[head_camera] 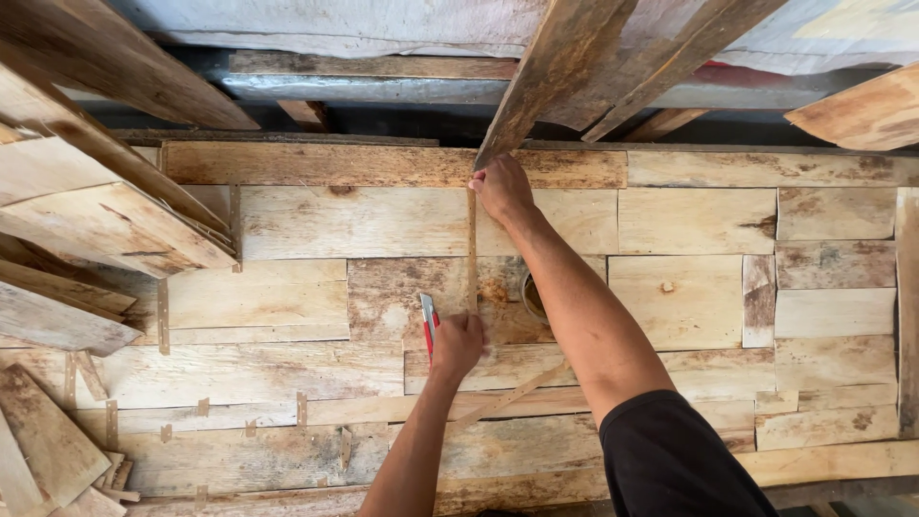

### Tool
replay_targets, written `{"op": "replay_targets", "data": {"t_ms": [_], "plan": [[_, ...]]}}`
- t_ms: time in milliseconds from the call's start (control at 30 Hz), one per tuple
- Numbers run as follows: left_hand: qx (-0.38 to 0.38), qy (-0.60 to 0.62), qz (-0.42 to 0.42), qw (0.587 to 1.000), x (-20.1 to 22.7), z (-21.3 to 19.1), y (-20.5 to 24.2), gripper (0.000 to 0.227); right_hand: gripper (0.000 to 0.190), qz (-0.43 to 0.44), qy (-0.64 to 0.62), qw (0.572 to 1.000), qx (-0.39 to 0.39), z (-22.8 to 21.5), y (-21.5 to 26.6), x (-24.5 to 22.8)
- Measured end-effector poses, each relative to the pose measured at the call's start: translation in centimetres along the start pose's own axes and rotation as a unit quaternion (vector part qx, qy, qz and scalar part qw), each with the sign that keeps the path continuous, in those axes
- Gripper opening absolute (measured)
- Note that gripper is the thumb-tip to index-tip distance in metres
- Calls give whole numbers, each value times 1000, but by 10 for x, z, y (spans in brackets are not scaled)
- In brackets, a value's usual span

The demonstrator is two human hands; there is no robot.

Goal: The person is applying adhesive to small pieces of wood and arranging them into a pattern.

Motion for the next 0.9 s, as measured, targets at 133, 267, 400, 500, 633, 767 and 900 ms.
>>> {"op": "replay_targets", "data": {"t_ms": [133, 267, 400, 500, 633, 767, 900], "plan": [[-2, -266, 67, 962, 52, -26, -10, 55, 20, 10, -12, 1000, 0, -7, 1, -4], [106, -385, 245, 884, 93, -27, -59, 33, 22, -9, -39, 999, 12, -13, 0, -3], [133, -466, 357, 799, 100, -24, -112, 56, 21, 29, -54, 997, -36, -8, -4, 2], [78, -517, 334, 784, 115, -29, -121, 64, 26, 65, -50, 995, -56, -16, -3, -10], [66, -498, 307, 809, 111, -28, -125, 61, 33, 84, -45, 994, -56, -18, -1, -14], [88, -480, 330, 808, 112, -26, -121, 62, 35, 46, -30, 998, -24, -15, 2, -12], [103, -468, 300, 825, 117, -20, -118, 69, 31, 32, -44, 998, -19, -9, 0, -4]]}}
Point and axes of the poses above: each hand's wrist, its own y-axis away from the middle knuckle, its own z-axis out of the palm, x = y × z, the point moved 1 cm from there along -y, towards the middle knuckle, and after that the axes turned 13 degrees about x, right-handed, at the moved point
